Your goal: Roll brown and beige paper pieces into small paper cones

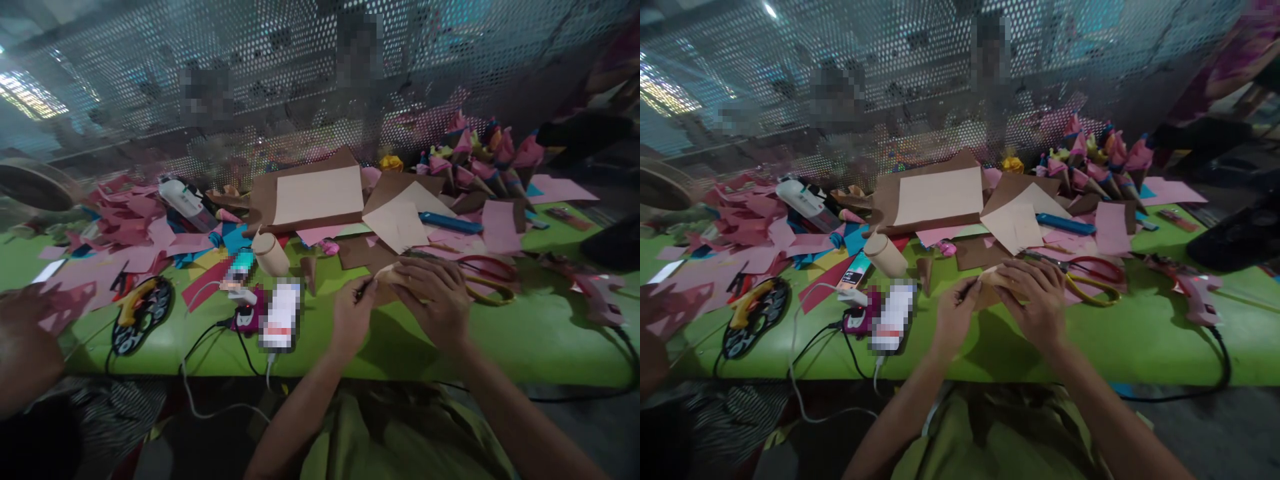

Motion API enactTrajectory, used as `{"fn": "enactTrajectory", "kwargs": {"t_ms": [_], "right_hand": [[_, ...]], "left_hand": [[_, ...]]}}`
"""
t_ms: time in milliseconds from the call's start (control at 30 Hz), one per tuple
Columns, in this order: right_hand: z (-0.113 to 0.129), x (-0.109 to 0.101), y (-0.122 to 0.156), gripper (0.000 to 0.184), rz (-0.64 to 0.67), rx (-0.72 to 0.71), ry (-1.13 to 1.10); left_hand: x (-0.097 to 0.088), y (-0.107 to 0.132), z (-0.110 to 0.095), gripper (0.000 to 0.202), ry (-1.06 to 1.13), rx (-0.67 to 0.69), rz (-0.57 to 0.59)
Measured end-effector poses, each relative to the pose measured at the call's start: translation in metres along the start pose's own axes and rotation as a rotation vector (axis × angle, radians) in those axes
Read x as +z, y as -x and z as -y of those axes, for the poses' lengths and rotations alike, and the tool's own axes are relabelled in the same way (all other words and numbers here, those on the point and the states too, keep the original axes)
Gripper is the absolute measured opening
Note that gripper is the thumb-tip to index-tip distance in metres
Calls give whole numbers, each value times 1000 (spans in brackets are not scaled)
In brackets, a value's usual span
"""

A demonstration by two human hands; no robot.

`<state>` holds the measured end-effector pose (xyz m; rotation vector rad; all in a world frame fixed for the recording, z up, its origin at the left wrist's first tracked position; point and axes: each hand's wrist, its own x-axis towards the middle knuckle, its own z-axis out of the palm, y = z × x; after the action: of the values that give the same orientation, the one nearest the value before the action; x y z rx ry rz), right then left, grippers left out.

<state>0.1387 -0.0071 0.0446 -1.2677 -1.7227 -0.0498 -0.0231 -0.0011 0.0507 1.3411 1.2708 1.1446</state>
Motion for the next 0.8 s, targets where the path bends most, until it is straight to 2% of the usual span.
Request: {"fn": "enactTrajectory", "kwargs": {"t_ms": [133, 267, 367, 467, 567, 667, 733, 800], "right_hand": [[-2, 2, -10, 24, 11, -64, -23], [-5, 6, -25, 18, 10, -158, 74], [-8, 10, -39, 14, 9, -203, 116], [-15, 19, -51, 10, 26, -220, 120], [-24, 31, -58, 11, 103, -173, 53], [-34, 38, -58, 14, 182, -45, -138], [-40, 37, -55, 15, 198, 67, -258], [-45, 32, -53, 14, 180, 154, -310]], "left_hand": [[-1, -6, -8, 20, -43, 37, -1], [-2, -16, -16, 21, -127, 83, -48], [0, -27, -18, 23, -191, 116, -107], [3, -42, -19, 25, -220, 169, -114], [4, -57, -18, 24, -234, 186, -100], [-2, -67, -15, 21, -316, 137, -105], [-11, -67, -13, 19, -357, 96, -53], [-19, -62, -13, 21, -376, 76, 74]]}}
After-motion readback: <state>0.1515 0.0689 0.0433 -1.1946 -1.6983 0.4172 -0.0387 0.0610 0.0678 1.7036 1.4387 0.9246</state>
